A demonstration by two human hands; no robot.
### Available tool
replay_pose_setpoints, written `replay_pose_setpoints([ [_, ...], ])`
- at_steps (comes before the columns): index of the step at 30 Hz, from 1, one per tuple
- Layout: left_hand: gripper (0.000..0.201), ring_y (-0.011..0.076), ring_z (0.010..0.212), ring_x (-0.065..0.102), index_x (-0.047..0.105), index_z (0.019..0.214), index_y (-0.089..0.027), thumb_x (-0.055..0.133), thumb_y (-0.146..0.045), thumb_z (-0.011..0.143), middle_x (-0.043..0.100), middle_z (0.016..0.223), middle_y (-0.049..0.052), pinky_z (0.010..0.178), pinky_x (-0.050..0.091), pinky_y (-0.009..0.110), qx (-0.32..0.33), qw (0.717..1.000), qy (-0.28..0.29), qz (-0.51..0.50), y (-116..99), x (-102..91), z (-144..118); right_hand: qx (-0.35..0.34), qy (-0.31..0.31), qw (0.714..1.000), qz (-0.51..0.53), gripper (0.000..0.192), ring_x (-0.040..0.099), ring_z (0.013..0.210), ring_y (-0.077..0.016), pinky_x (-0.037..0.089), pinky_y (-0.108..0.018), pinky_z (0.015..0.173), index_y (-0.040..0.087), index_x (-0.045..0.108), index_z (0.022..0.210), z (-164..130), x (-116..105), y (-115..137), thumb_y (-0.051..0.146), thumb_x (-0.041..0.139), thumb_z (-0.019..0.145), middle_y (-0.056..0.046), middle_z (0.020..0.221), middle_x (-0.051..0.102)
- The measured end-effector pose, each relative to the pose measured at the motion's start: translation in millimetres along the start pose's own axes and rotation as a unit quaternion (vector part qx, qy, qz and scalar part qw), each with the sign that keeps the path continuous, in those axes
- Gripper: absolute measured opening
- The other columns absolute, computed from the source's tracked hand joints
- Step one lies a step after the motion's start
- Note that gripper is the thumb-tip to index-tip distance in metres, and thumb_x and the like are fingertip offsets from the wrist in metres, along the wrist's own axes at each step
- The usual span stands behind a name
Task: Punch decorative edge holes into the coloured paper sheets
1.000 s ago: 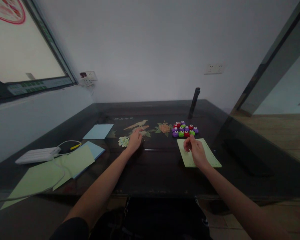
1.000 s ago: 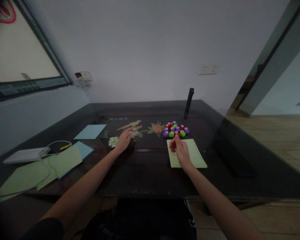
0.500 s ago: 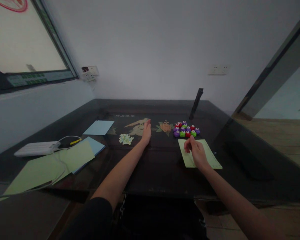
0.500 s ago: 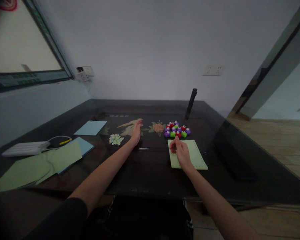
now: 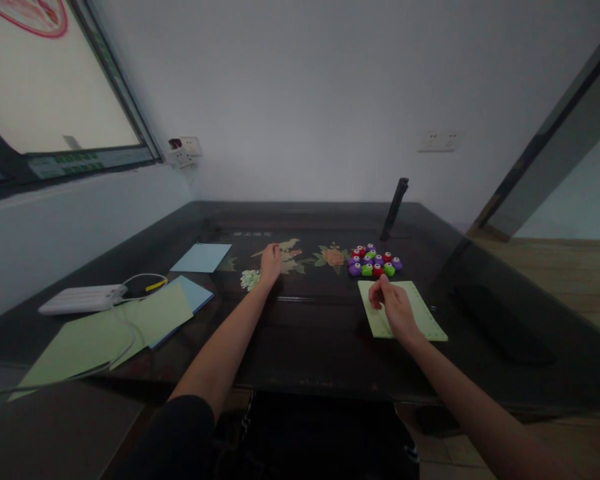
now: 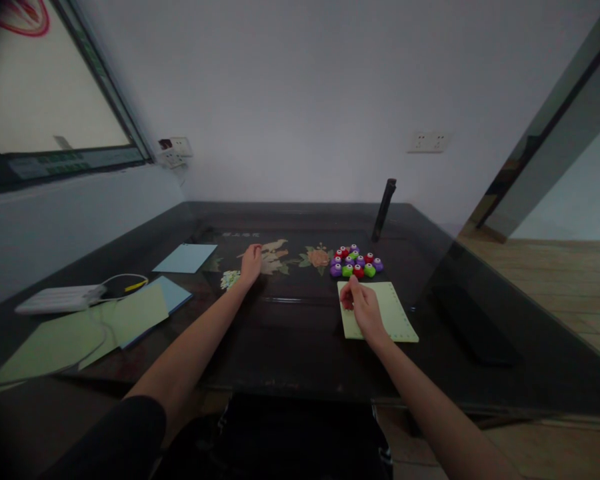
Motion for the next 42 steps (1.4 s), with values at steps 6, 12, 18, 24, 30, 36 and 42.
replay_pose_setpoints([
  [6,0.022,0.0222,0.098,0.060,0.059,0.090,-0.018,0.037,-0.020,0.088,0.065,0.097,0.009,0.092,0.043,0.041,0.037,0.997,0.072,0.012,1,-11.9,-1,0.001,0.004,1.000,0.003,0.060,0.044,0.045,-0.0115,0.032,-0.026,0.046,0.018,0.055,0.055,0,1,-1,0.068,0.040,0.082,-0.001,0.047,0.049],
  [12,0.023,0.0217,0.102,0.057,0.060,0.095,-0.017,0.038,-0.022,0.088,0.065,0.102,0.010,0.096,0.041,0.038,0.101,0.988,0.109,0.030,-29,-10.0,-8,0.003,0.003,1.000,-0.008,0.061,0.045,0.045,-0.0112,0.032,-0.025,0.046,0.017,0.055,0.054,0,1,1,0.069,0.040,0.082,-0.001,0.047,0.049],
  [18,0.032,0.0168,0.097,0.061,0.058,0.096,-0.015,0.029,-0.028,0.092,0.065,0.100,0.009,0.092,0.046,0.033,-0.005,0.982,0.090,-0.164,-32,-10.2,-24,0.002,-0.001,1.000,-0.003,0.061,0.044,0.044,-0.0111,0.032,-0.025,0.045,0.018,0.055,0.054,1,0,0,0.069,0.040,0.082,-0.001,0.046,0.049],
  [24,0.028,0.0195,0.102,0.060,0.060,0.099,-0.017,0.039,-0.032,0.089,0.065,0.105,0.009,0.094,0.045,0.037,-0.003,0.962,0.187,-0.200,-24,-13.7,-56,0.006,0.012,1.000,-0.012,0.061,0.043,0.043,-0.0113,0.032,-0.026,0.045,0.018,0.057,0.054,0,3,1,0.070,0.039,0.082,-0.001,0.045,0.048],
  [30,0.033,0.0204,0.107,0.058,0.062,0.102,-0.016,0.038,-0.035,0.089,0.065,0.109,0.009,0.097,0.043,0.036,0.041,0.949,0.280,-0.139,-22,-21.7,-50,0.008,0.006,1.000,-0.016,0.062,0.044,0.044,-0.0113,0.032,-0.025,0.044,0.018,0.056,0.054,0,3,1,0.072,0.039,0.080,-0.001,0.046,0.048],
  [36,0.031,0.0231,0.109,0.057,0.060,0.109,-0.020,0.041,-0.033,0.088,0.063,0.114,0.009,0.100,0.040,0.039,0.197,0.928,0.316,0.016,-47,-26.6,-65,0.005,0.010,1.000,-0.017,0.060,0.044,0.044,-0.0114,0.032,-0.026,0.045,0.018,0.056,0.054,1,2,-1,0.069,0.040,0.082,-0.001,0.046,0.049],
  [42,0.030,0.0225,0.113,0.054,0.056,0.114,-0.023,0.040,-0.027,0.089,0.060,0.116,0.009,0.100,0.040,0.040,0.257,0.904,0.337,0.056,-86,-17.6,-91,-0.022,-0.004,0.999,-0.031,0.053,0.047,0.049,-0.0121,0.036,-0.025,0.048,0.018,0.057,0.056,4,-9,16,0.063,0.046,0.083,-0.001,0.051,0.052],
])
Point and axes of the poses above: each hand's wrist, its own z-axis towards the middle knuckle, its own x-axis out of the palm, y = z × x, the point moved 8 cm from there along z, towards the middle knuckle
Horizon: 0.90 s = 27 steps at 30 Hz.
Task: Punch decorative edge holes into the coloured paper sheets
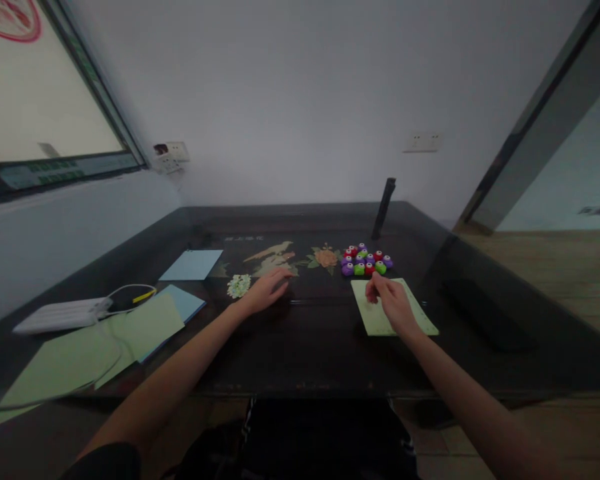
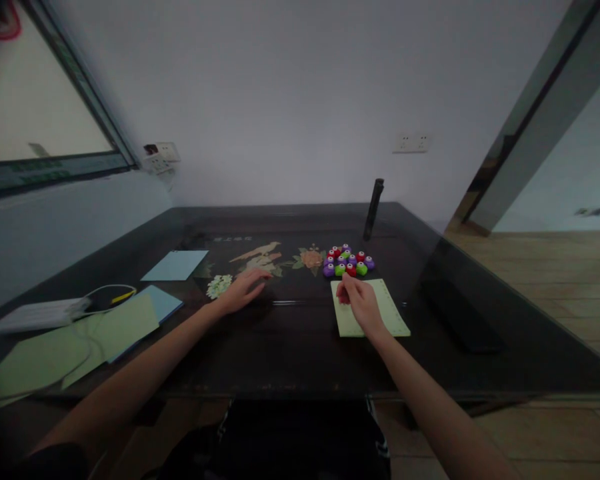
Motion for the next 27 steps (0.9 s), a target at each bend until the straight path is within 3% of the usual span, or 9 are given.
replay_pose_setpoints([
  [4,0.029,0.0209,0.108,0.056,0.057,0.112,-0.024,0.043,-0.022,0.087,0.061,0.112,0.007,0.096,0.043,0.038,0.042,0.998,0.019,-0.031,-42,23.2,12,-0.027,-0.016,0.996,-0.079,0.039,0.052,0.057,-0.0141,0.041,-0.026,0.056,0.018,0.062,0.065,17,-35,5,0.051,0.053,0.083,-0.002,0.061,0.059],
  [7,0.029,0.0204,0.110,0.055,0.057,0.113,-0.024,0.043,-0.021,0.087,0.059,0.115,0.008,0.096,0.044,0.036,0.081,0.994,0.059,-0.040,-79,54.3,23,-0.013,-0.024,0.979,-0.200,0.029,0.056,0.062,-0.0167,0.042,-0.028,0.060,0.018,0.065,0.070,35,-73,-12,0.041,0.053,0.082,-0.003,0.067,0.063],
  [11,0.036,0.0222,0.120,0.048,0.053,0.122,-0.021,0.047,-0.025,0.086,0.055,0.126,0.011,0.103,0.039,0.036,0.126,0.988,0.082,-0.022,-123,97.5,40,-0.014,-0.014,0.893,-0.449,0.017,0.058,0.071,-0.0190,0.040,-0.029,0.065,0.017,0.068,0.073,54,-107,-41,0.025,0.055,0.080,-0.008,0.079,0.067],
  [13,0.043,0.0248,0.127,0.042,0.049,0.128,-0.020,0.050,-0.033,0.086,0.047,0.137,0.013,0.107,0.035,0.039,0.115,0.990,0.079,0.003,-131,115.3,49,-0.007,0.027,0.867,-0.498,0.016,0.058,0.074,-0.0197,0.040,-0.029,0.067,0.016,0.069,0.077,59,-109,-57,0.022,0.054,0.081,-0.010,0.083,0.066],
  [18,0.054,0.0291,0.137,0.029,0.040,0.138,-0.026,0.044,-0.048,0.088,0.032,0.150,0.010,0.111,0.023,0.049,0.087,0.985,0.137,0.058,-125,150.6,56,-0.041,0.119,0.848,-0.514,0.020,0.058,0.081,-0.0199,0.041,-0.029,0.076,0.014,0.067,0.087,64,-89,-75,0.026,0.052,0.084,-0.011,0.090,0.064],
  [22,0.055,0.0292,0.139,0.025,0.039,0.140,-0.025,0.037,-0.050,0.090,0.030,0.150,0.011,0.112,0.021,0.049,0.098,0.978,0.161,0.090,-121,155.5,54,-0.050,0.133,0.831,-0.538,0.023,0.056,0.088,-0.0222,0.040,-0.031,0.079,0.014,0.064,0.088,65,-80,-79,0.035,0.054,0.084,-0.012,0.091,0.063],
  [27,0.057,0.0271,0.140,0.024,0.036,0.141,-0.025,0.034,-0.052,0.091,0.028,0.151,0.011,0.111,0.021,0.048,0.096,0.974,0.173,0.107,-123,154.1,53,0.004,0.158,0.850,-0.503,0.032,0.056,0.077,-0.0193,0.040,-0.028,0.069,0.016,0.064,0.076,69,-78,-84,0.044,0.050,0.085,-0.009,0.081,0.064],
])
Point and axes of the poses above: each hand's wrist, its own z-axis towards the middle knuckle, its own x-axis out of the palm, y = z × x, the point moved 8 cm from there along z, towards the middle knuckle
